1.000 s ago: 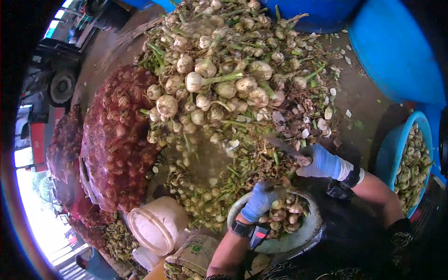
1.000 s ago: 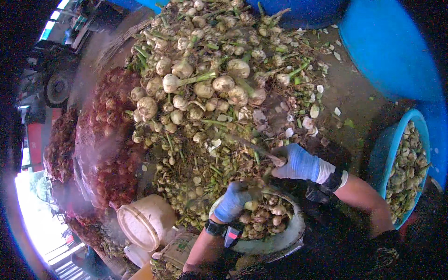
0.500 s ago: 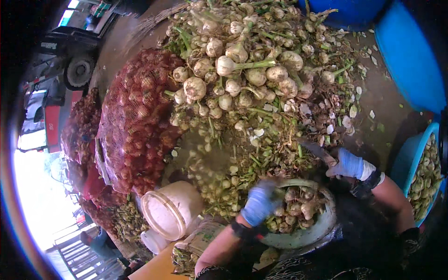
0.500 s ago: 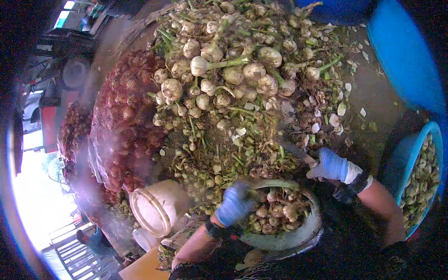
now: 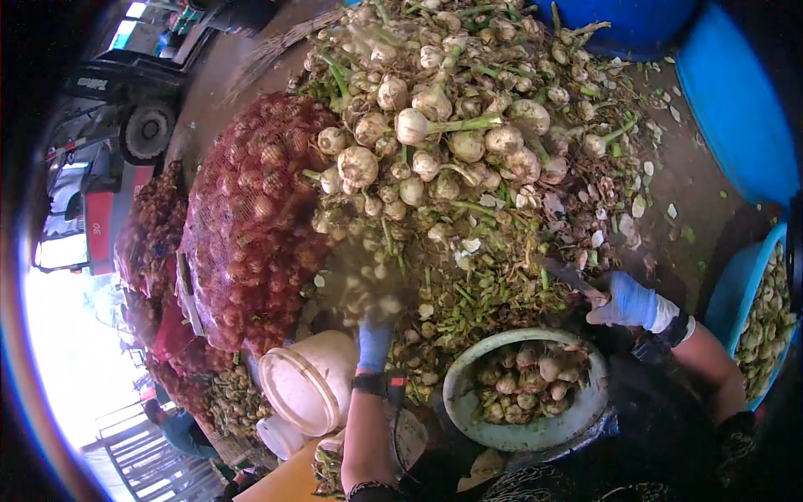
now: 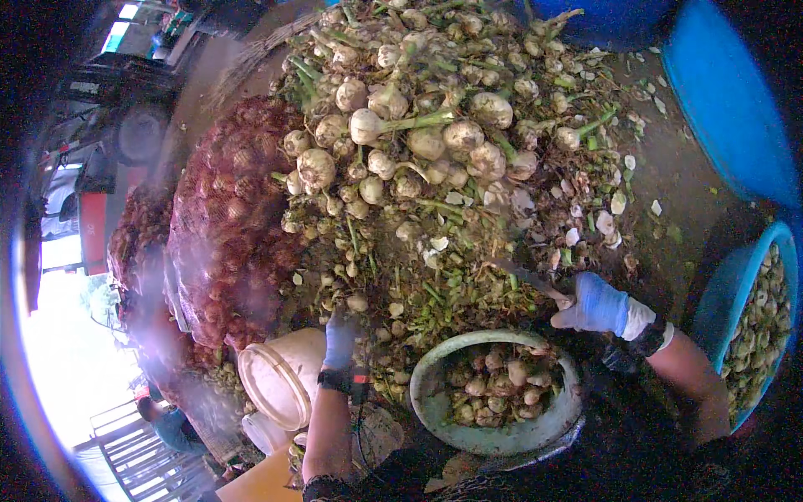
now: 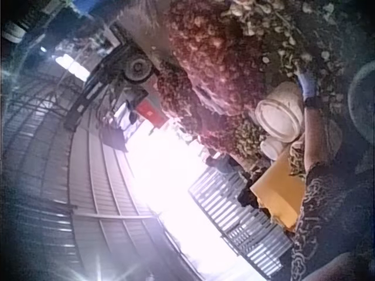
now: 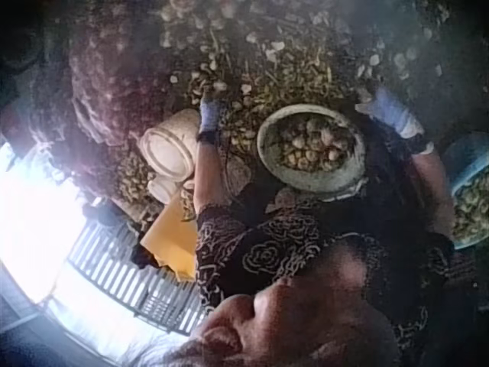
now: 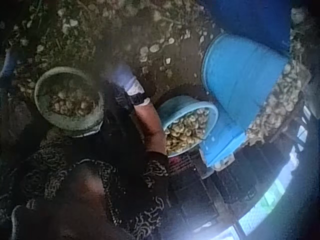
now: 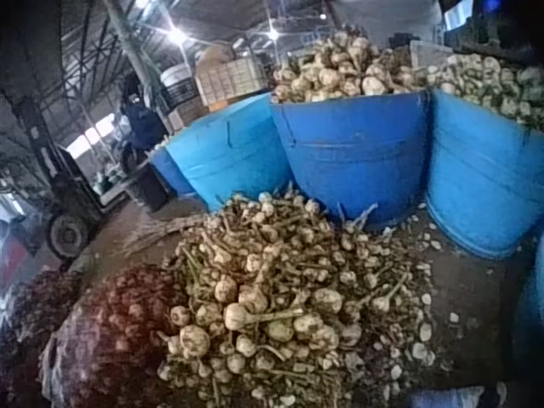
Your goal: The person processes garlic by picking up bulbs from a pile, trimming the roots and stems with a cleaver, and dropping them into a bucket.
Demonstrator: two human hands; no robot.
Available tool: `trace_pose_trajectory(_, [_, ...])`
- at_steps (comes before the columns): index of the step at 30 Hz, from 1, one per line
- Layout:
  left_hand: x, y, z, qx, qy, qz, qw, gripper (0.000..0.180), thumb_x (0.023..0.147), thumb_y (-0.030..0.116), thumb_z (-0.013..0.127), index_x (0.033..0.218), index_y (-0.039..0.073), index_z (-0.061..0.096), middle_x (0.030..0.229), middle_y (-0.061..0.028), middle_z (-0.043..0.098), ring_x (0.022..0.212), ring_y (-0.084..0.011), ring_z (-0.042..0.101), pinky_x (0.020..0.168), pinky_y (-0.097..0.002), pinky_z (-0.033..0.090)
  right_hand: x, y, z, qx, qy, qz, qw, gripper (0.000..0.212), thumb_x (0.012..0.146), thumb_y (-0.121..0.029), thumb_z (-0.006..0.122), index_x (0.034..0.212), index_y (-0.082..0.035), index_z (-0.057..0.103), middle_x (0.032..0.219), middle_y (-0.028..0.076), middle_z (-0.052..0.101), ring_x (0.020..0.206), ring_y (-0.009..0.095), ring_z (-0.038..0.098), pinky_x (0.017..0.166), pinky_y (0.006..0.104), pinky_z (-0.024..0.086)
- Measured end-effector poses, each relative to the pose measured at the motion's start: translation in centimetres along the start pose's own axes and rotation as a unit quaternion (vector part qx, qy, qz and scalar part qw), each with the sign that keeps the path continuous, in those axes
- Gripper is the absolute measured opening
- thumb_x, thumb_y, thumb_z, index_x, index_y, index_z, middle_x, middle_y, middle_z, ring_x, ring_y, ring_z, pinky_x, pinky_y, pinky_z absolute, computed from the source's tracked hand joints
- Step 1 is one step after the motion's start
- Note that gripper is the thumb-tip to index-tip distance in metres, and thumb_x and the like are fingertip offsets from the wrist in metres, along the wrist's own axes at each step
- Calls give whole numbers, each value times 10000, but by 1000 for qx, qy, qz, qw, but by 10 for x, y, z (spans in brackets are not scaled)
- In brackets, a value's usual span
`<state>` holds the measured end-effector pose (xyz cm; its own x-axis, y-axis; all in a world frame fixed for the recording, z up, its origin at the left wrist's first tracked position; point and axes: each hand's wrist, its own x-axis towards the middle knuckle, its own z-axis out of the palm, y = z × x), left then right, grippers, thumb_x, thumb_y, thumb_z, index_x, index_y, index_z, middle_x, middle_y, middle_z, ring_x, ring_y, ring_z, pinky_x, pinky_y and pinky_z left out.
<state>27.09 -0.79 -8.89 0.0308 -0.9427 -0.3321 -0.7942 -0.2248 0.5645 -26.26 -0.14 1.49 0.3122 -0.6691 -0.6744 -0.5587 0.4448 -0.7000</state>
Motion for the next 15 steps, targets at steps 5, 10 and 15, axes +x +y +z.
trace_pose_trajectory(5, [-18, 133, -1, -317, -13, 8, 948, 338, 859, 137, 580, 1175, 26, 533, 998, -37, 621, 827, -121, 589, 736, -240, 489, -4, -57, 11, -118, 77, -167, 976, 329, 686, -335, 679, 767, -20, 631, 631, 181, 601, 560, 337, 593, 549, 375, 495])
trace_pose_trajectory(10, [-43, 239, 10, -456, -127, -29, 880, 461, 748, 155, 722, 1132, -7, 526, 991, -53, 630, 866, -178, 622, 780, -307, 523, -13, -91, 13, -209, 42, -250, 944, 381, 686, -408, 672, 826, -61, 604, 750, 171, 615, 706, 353, 620, 611, 443, 487])
trace_pose_trajectory(15, [-45, 283, 19, -726, -395, 62, 559, 582, 914, 366, 385, 1320, -51, 372, 1344, -191, 432, 1234, -290, 440, 1058, -395, 337, -23, -105, 9, -270, 22, -257, 928, 400, 712, -447, 639, 855, -76, 590, 764, 160, 607, 694, 354, 614, 592, 455, 477])
